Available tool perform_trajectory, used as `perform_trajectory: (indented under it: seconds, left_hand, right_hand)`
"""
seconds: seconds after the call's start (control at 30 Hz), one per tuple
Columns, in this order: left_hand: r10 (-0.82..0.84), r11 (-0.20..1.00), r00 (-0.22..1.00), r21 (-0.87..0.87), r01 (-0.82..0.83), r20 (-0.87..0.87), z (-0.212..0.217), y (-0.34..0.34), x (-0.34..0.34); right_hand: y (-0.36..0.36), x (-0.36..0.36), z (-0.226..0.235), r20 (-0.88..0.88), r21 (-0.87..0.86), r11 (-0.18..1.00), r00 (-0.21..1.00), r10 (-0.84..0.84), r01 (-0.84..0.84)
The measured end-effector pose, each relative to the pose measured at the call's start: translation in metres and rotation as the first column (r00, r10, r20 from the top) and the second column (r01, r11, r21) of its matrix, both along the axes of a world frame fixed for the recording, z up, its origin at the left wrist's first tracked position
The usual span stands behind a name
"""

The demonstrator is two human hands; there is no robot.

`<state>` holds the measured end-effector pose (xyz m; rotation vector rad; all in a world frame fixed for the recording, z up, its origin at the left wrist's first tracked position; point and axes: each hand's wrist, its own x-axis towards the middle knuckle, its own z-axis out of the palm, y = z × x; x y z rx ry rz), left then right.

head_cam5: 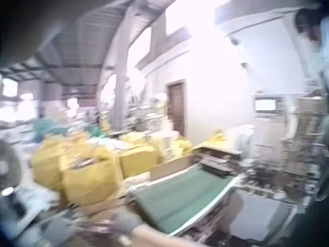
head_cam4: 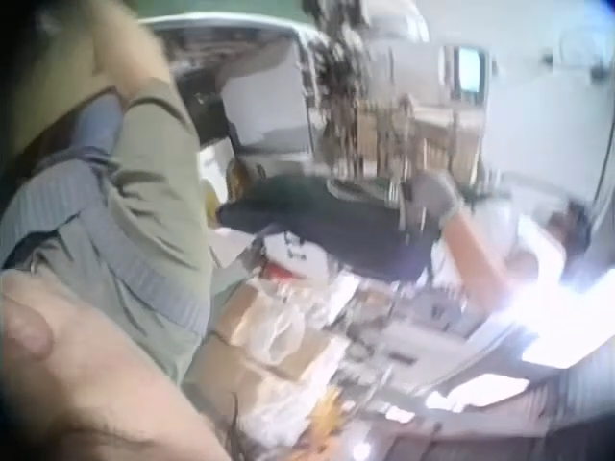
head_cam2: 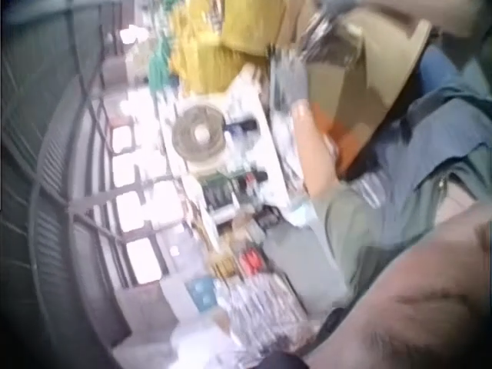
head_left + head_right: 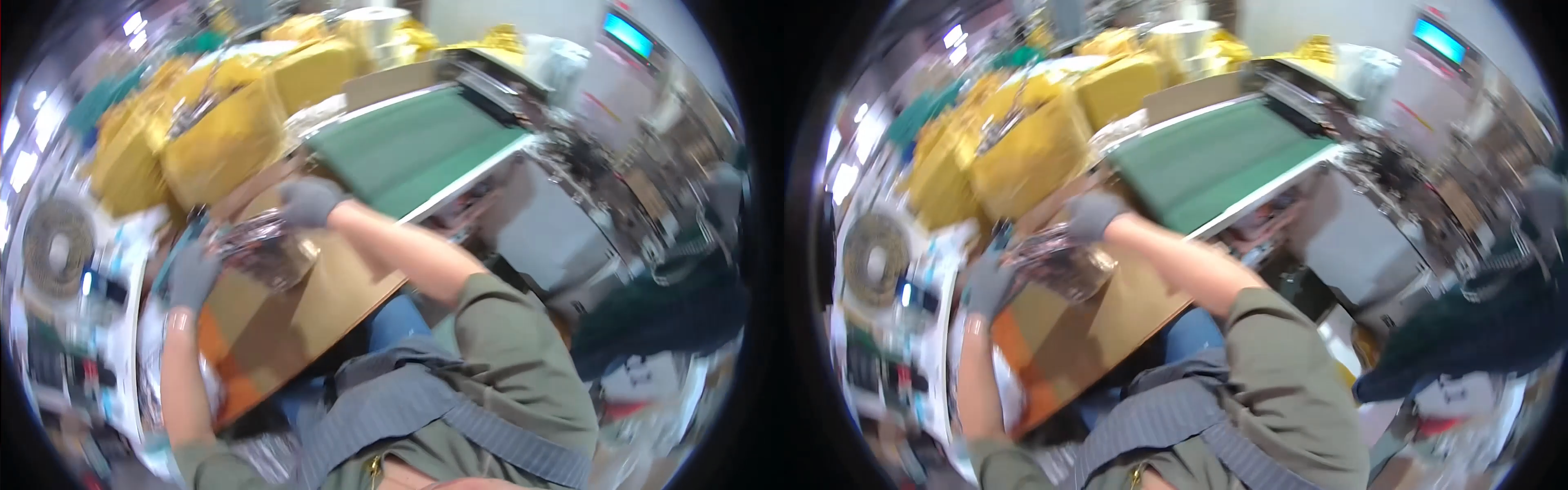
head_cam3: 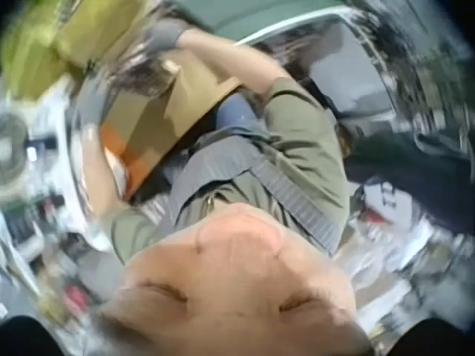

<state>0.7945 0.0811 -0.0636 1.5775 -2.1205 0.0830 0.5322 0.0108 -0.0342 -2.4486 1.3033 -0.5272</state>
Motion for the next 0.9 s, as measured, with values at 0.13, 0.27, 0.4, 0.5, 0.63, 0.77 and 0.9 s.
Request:
perform_trajectory:
  seconds: [0.13,0.27,0.4,0.5,0.63,0.77,0.9]
  left_hand:
    - [-0.077,0.993,0.948,0.064,0.102,-0.307,0.028,0.01,-0.026]
    - [0.025,0.973,0.901,0.218,0.078,-0.434,0.021,0.032,-0.024]
    - [0.046,0.935,0.821,0.313,0.165,-0.569,0.05,0.055,-0.026]
    - [0.072,0.904,0.696,0.341,0.256,-0.714,0.077,0.073,-0.036]
    - [-0.025,0.943,0.637,0.192,0.27,-0.77,0.069,0.068,-0.016]
    - [0.02,0.937,0.288,0.118,0.328,-0.957,-0.027,0.058,-0.001]
    - [0.494,0.84,0.31,0.538,0.07,-0.812,-0.133,0.033,0.034]
  right_hand:
    - [-0.016,-0.024,-0.003,0.447,-0.119,0.992,0.894,0.027,0.029]
    - [-0.005,-0.022,0.005,0.241,0.417,0.905,0.97,-0.019,-0.086]
    - [0.026,-0.007,0.039,0.376,-0.184,0.952,0.878,0.297,-0.243]
    - [0.03,0.023,0.012,0.185,-0.496,0.774,0.823,0.536,-0.393]
    - [0.032,0.046,-0.01,0.366,-0.07,0.892,0.821,0.439,-0.446]
    - [0.004,0.099,-0.033,0.418,0.055,0.936,0.859,0.295,-0.348]
    - [-0.072,0.156,-0.101,0.1,-0.349,0.924,0.974,0.203,-0.157]
